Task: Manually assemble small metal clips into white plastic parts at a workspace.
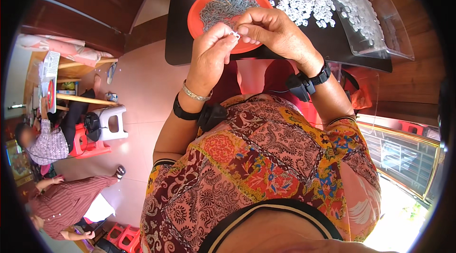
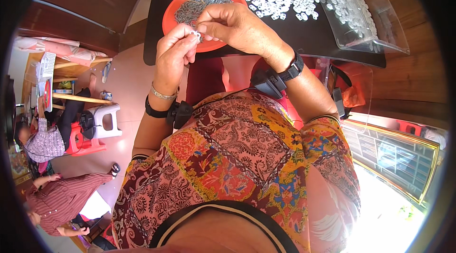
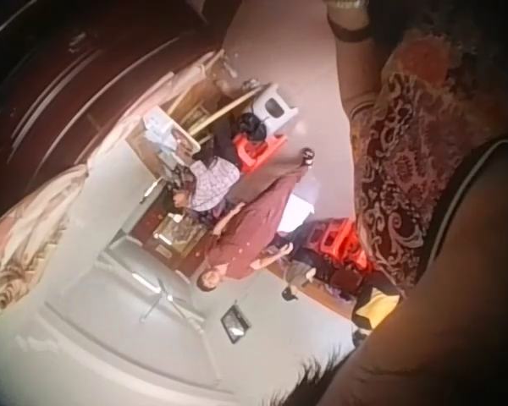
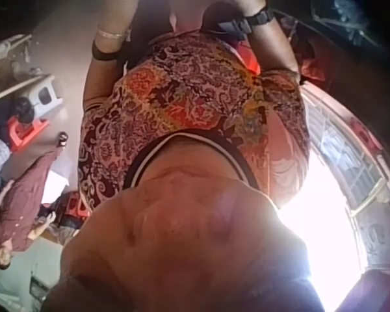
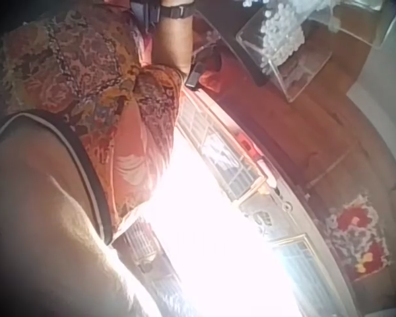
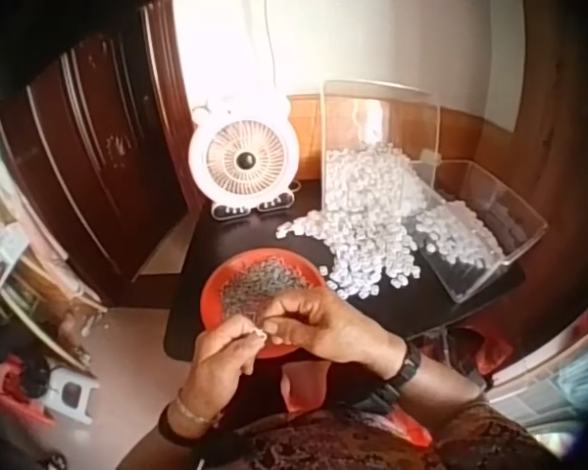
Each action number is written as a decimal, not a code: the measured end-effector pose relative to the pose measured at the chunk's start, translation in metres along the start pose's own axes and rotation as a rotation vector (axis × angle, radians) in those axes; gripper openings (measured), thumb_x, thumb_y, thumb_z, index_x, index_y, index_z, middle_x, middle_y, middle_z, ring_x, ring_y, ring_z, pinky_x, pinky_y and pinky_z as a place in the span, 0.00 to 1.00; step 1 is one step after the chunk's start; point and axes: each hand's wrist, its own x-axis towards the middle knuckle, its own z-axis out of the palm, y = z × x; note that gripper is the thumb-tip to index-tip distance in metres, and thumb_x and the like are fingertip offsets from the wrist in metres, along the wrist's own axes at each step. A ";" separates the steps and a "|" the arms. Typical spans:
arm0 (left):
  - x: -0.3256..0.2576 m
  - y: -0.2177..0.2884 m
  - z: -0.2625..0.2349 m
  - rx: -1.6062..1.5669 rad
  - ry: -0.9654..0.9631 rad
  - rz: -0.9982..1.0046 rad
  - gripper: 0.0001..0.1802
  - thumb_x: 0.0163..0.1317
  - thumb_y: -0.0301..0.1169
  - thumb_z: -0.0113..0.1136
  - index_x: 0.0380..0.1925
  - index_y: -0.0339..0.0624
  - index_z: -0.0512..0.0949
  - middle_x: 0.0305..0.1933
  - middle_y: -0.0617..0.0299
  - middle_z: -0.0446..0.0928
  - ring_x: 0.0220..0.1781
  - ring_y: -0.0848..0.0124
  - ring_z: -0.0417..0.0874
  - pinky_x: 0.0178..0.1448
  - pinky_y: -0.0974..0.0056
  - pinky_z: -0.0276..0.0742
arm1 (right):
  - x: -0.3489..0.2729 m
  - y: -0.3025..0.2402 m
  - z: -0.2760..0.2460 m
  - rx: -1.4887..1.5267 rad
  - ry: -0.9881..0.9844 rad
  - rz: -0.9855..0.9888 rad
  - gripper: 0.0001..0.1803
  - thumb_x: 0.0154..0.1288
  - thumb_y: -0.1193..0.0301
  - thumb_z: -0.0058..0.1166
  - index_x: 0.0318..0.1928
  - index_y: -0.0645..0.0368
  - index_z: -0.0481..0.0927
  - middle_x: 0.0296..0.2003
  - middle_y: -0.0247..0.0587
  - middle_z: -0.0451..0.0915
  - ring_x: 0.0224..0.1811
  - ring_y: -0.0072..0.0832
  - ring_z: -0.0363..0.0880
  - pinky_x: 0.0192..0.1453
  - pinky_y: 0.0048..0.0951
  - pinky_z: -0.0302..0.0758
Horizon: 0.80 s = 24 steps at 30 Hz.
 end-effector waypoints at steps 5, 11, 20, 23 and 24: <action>0.001 -0.003 -0.001 -0.046 -0.011 0.002 0.09 0.63 0.30 0.51 0.25 0.37 0.72 0.18 0.70 0.66 0.19 0.83 0.63 0.23 0.75 0.58 | 0.000 -0.001 -0.003 0.041 -0.001 0.022 0.05 0.63 0.75 0.56 0.38 0.64 0.80 0.31 0.32 0.81 0.35 0.15 0.76 0.43 0.18 0.73; -0.004 -0.008 0.003 -0.127 0.011 -0.066 0.11 0.63 0.33 0.50 0.25 0.38 0.72 0.17 0.70 0.66 0.19 0.81 0.65 0.24 0.76 0.56 | -0.002 -0.002 -0.002 0.082 -0.008 0.078 0.05 0.61 0.77 0.56 0.37 0.62 0.81 0.31 0.30 0.81 0.35 0.14 0.76 0.43 0.19 0.74; -0.006 -0.005 0.002 0.025 0.002 -0.032 0.10 0.61 0.32 0.51 0.24 0.39 0.71 0.17 0.70 0.66 0.20 0.82 0.65 0.25 0.76 0.56 | -0.005 -0.010 0.000 -0.191 0.001 -0.054 0.06 0.59 0.78 0.55 0.38 0.63 0.81 0.32 0.33 0.82 0.37 0.19 0.79 0.45 0.22 0.74; -0.006 -0.008 0.000 -0.066 0.032 -0.064 0.08 0.62 0.30 0.52 0.26 0.37 0.73 0.17 0.71 0.65 0.19 0.83 0.62 0.23 0.75 0.54 | -0.007 -0.006 -0.001 -0.211 0.078 -0.098 0.07 0.59 0.78 0.55 0.38 0.63 0.81 0.33 0.35 0.82 0.38 0.21 0.79 0.46 0.23 0.74; -0.006 -0.007 0.000 -0.065 0.030 -0.064 0.08 0.62 0.30 0.52 0.26 0.37 0.73 0.17 0.71 0.65 0.19 0.83 0.62 0.23 0.75 0.54 | -0.008 -0.005 -0.002 -0.201 0.126 -0.112 0.07 0.59 0.78 0.55 0.39 0.63 0.81 0.34 0.35 0.82 0.39 0.21 0.80 0.46 0.24 0.75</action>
